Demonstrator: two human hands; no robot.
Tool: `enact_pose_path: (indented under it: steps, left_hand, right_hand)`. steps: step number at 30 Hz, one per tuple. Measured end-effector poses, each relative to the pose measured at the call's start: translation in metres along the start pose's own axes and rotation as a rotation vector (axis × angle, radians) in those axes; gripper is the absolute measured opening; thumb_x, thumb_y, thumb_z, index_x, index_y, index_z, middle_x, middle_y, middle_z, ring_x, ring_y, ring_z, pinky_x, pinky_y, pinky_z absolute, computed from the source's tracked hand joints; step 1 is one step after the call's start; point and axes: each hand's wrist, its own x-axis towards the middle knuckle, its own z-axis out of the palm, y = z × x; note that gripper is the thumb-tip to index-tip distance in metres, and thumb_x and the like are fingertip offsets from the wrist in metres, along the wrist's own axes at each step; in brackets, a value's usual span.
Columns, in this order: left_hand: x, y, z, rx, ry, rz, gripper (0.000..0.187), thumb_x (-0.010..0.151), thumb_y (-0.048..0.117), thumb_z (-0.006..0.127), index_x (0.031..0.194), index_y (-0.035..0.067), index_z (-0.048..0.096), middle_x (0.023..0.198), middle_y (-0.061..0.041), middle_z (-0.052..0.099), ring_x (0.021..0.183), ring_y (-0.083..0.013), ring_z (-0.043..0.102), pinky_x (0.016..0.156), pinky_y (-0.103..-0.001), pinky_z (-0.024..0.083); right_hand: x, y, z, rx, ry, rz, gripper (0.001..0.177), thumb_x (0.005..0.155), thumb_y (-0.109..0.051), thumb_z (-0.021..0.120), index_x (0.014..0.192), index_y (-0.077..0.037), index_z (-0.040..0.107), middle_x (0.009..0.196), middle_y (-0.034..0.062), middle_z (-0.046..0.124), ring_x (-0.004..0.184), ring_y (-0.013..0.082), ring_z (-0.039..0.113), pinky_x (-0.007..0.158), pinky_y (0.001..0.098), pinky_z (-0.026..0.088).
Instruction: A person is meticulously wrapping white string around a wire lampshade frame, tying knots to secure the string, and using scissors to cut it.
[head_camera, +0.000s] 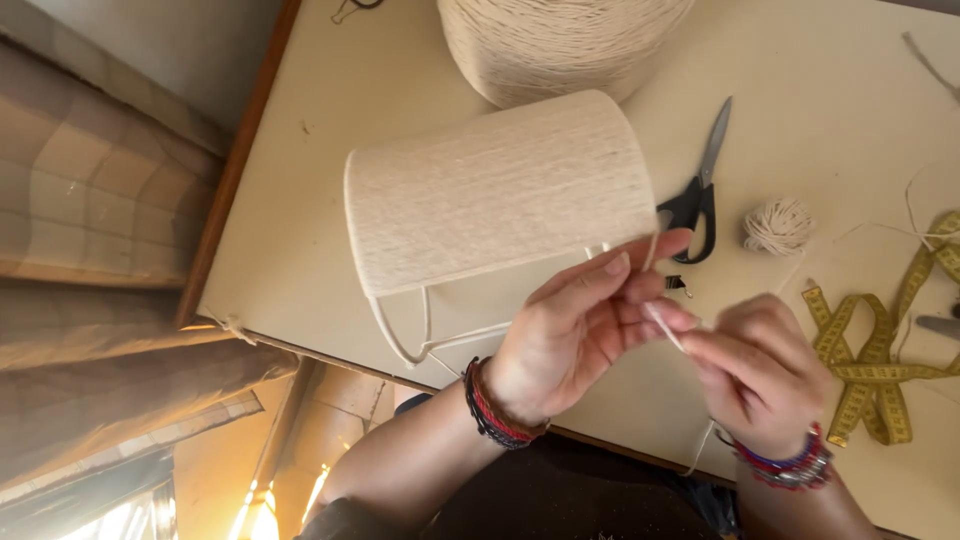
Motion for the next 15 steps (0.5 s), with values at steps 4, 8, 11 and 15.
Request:
enact_pose_path:
  steps: [4, 8, 11, 15]
  left_hand:
    - [0.008, 0.003, -0.001, 0.022, 0.065, 0.023, 0.053, 0.11, 0.017, 0.048, 0.155, -0.009, 0.039, 0.081, 0.003, 0.027, 0.068, -0.0091, 0.037, 0.076, -0.024, 0.052]
    - [0.014, 0.01, -0.002, 0.325, 0.11, 0.127, 0.06, 0.105, 0.031, 0.049, 0.146, -0.012, 0.044, 0.068, 0.006, 0.023, 0.057, -0.0077, 0.018, 0.054, -0.024, 0.015]
    - [0.012, 0.013, -0.004, 0.447, 0.157, 0.146, 0.059, 0.104, 0.033, 0.049, 0.142, -0.013, 0.048, 0.062, 0.006, 0.022, 0.053, -0.0071, 0.016, 0.052, -0.024, 0.013]
    - [0.009, 0.011, -0.011, 0.497, 0.176, 0.122, 0.053, 0.105, 0.033, 0.05, 0.136, -0.009, 0.056, 0.063, 0.005, 0.03, 0.052, -0.0066, 0.014, 0.049, -0.024, 0.01]
  right_hand:
    - [-0.047, 0.026, -0.029, 0.034, -0.052, 0.063, 0.016, 0.096, -0.02, 0.064, 0.099, -0.006, 0.072, 0.072, 0.002, 0.063, 0.063, 0.0117, 0.056, 0.063, 0.0288, 0.047]
    - [-0.069, 0.031, -0.064, -0.273, -0.359, 0.652, 0.025, 0.102, -0.023, 0.06, 0.083, -0.013, 0.072, 0.057, 0.0003, 0.06, 0.05, 0.01, 0.05, 0.055, 0.0273, 0.041]
    - [-0.068, 0.026, -0.076, -0.667, -0.833, 1.105, 0.037, 0.103, -0.049, 0.048, 0.093, -0.026, 0.075, 0.072, 0.0007, 0.072, 0.072, 0.0192, 0.067, 0.074, 0.0356, 0.052]
    - [-0.053, 0.009, -0.071, -0.777, -1.056, 1.187, 0.041, 0.098, -0.063, 0.042, 0.114, -0.043, 0.074, 0.098, -0.013, 0.082, 0.094, 0.0141, 0.08, 0.079, 0.0336, 0.065]
